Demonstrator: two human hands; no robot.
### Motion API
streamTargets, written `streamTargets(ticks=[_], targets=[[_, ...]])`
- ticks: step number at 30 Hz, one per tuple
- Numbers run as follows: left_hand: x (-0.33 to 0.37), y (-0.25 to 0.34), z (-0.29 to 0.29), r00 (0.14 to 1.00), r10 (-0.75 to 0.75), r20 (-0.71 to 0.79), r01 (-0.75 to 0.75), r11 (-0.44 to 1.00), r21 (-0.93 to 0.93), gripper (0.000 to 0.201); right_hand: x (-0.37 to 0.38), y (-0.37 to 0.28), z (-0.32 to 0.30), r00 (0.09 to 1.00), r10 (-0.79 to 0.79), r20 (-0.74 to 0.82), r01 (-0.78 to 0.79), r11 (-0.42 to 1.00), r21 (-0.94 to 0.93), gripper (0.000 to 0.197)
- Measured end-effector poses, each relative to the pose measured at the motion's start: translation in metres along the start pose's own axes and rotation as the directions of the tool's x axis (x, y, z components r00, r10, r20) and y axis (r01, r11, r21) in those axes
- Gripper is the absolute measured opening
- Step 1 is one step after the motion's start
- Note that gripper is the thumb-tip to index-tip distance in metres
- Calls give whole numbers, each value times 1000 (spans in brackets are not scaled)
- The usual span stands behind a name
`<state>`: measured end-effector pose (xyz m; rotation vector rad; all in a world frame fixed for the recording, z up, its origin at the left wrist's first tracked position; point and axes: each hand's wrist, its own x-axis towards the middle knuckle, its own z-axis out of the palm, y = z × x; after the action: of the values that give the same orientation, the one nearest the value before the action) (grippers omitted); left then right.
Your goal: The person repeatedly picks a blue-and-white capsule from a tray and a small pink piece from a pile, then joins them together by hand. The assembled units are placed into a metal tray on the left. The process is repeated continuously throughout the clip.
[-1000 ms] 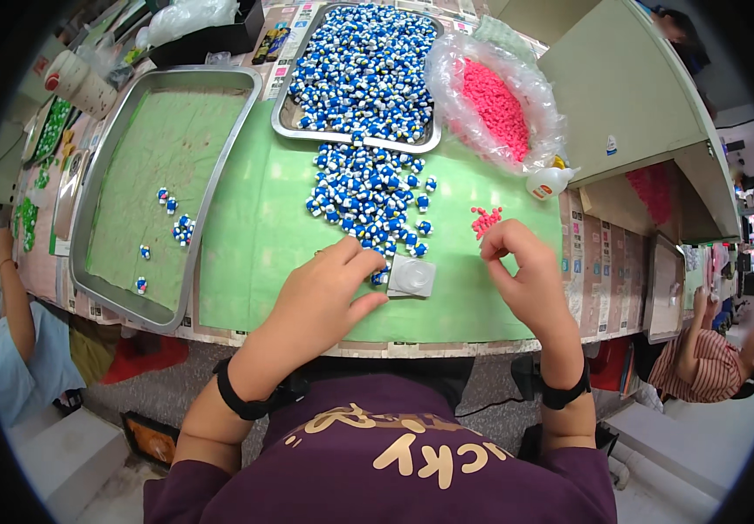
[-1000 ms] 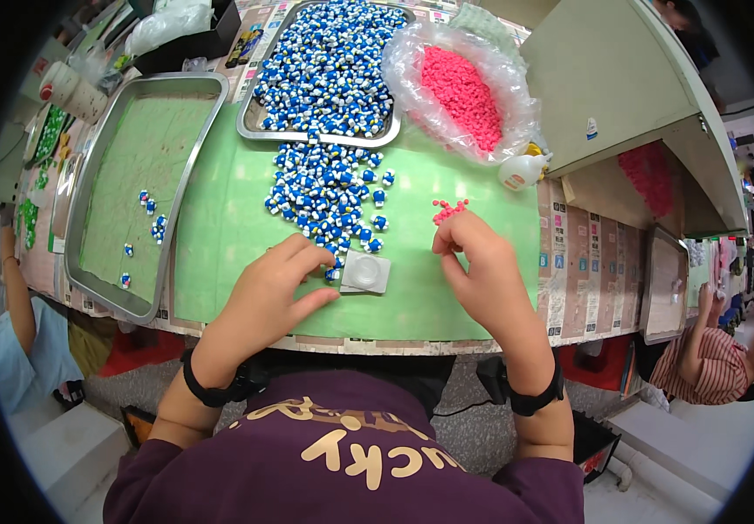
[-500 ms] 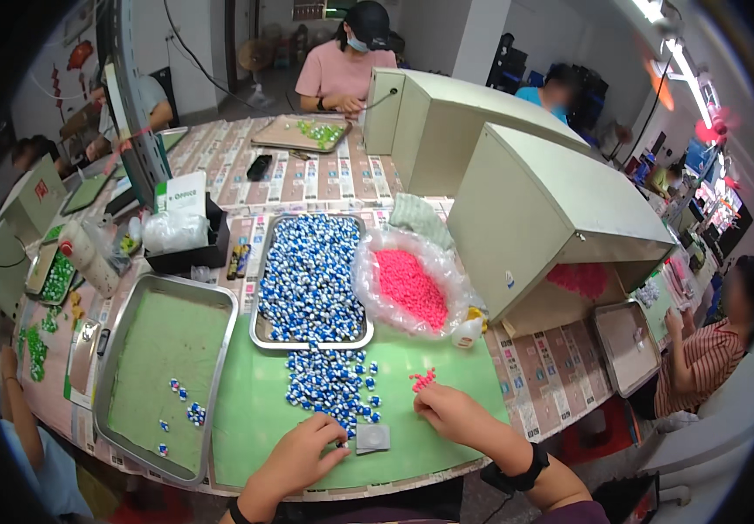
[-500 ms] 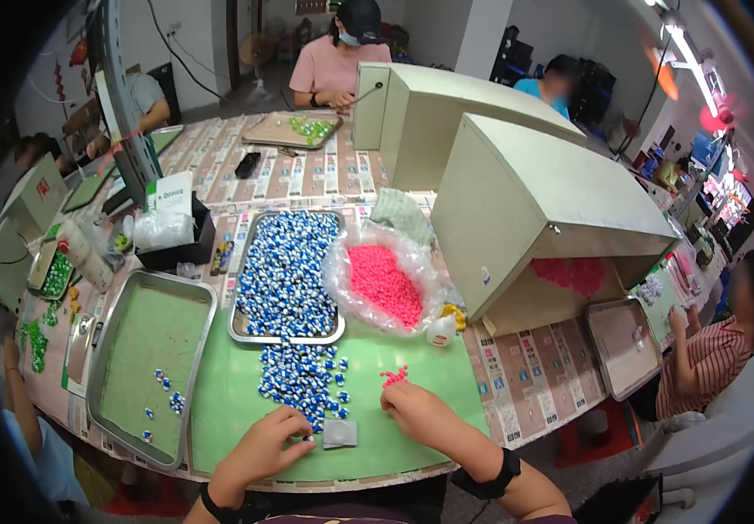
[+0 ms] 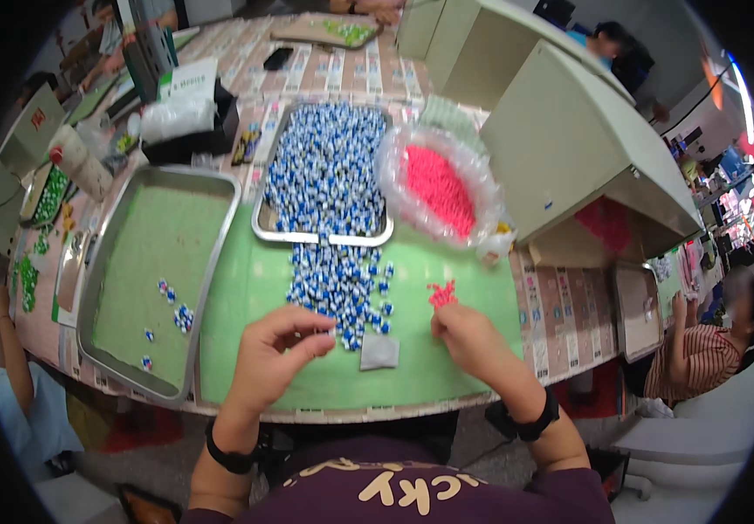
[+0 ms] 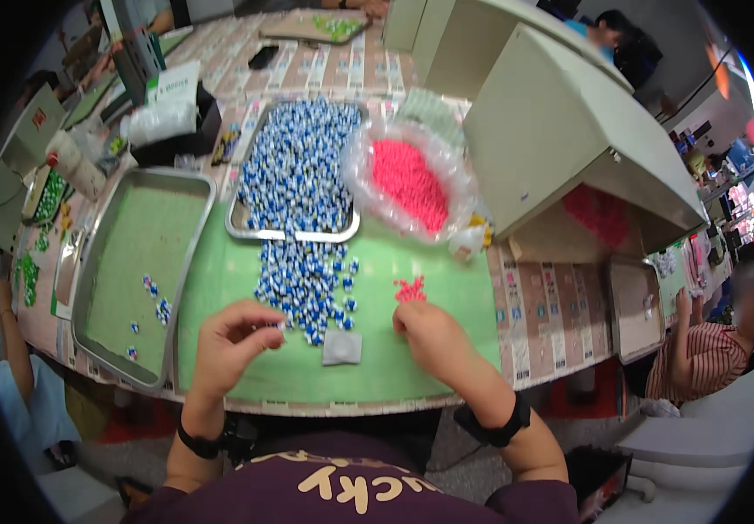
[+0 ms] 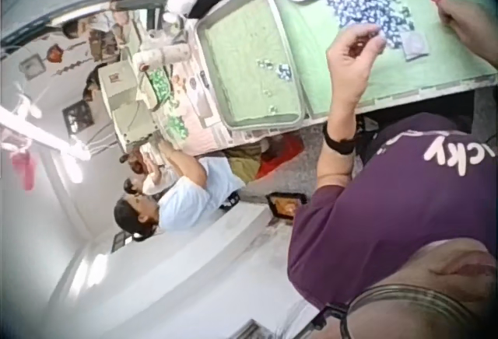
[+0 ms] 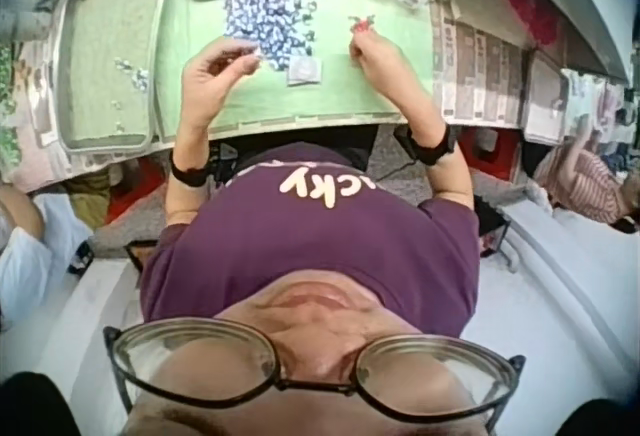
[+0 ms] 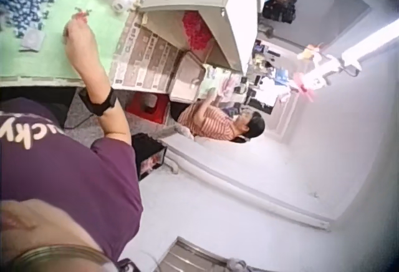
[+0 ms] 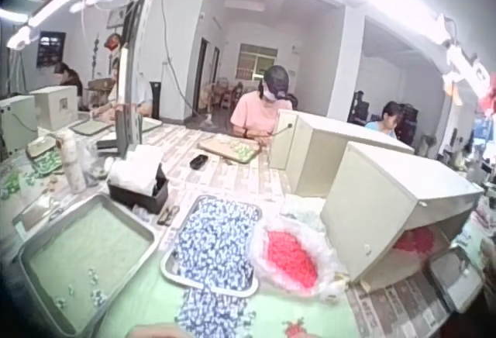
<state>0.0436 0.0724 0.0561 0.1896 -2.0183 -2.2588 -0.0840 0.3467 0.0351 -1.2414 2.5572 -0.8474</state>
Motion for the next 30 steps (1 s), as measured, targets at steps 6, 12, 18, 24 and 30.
streamTargets(ticks=[6, 12, 18, 24, 30], targets=[[1, -3, 0, 998, 46, -46, -49, 996, -77, 21, -1, -6, 1, 996, -48, -77, 44, 998, -49, 10], [3, 2, -3, 996, -22, -86, 12, 993, -118, 25, -3, -7, 3, 996, -9, -90, 1, 996, -94, 12], [3, 2, 3, 986, 10, -166, -33, 990, -140, 20, -5, -2, 9, 989, -9, -145, -3, 996, -85, 14], [3, -2, -9, 984, 81, -158, -89, 995, -45, 20, -2, -10, 8, 981, 59, -184, -15, 972, 234, 20], [6, -2, 2, 986, 31, -161, -51, 991, -120, 22, 14, -49, 0, 994, -79, -81, 105, 918, 382, 22]])
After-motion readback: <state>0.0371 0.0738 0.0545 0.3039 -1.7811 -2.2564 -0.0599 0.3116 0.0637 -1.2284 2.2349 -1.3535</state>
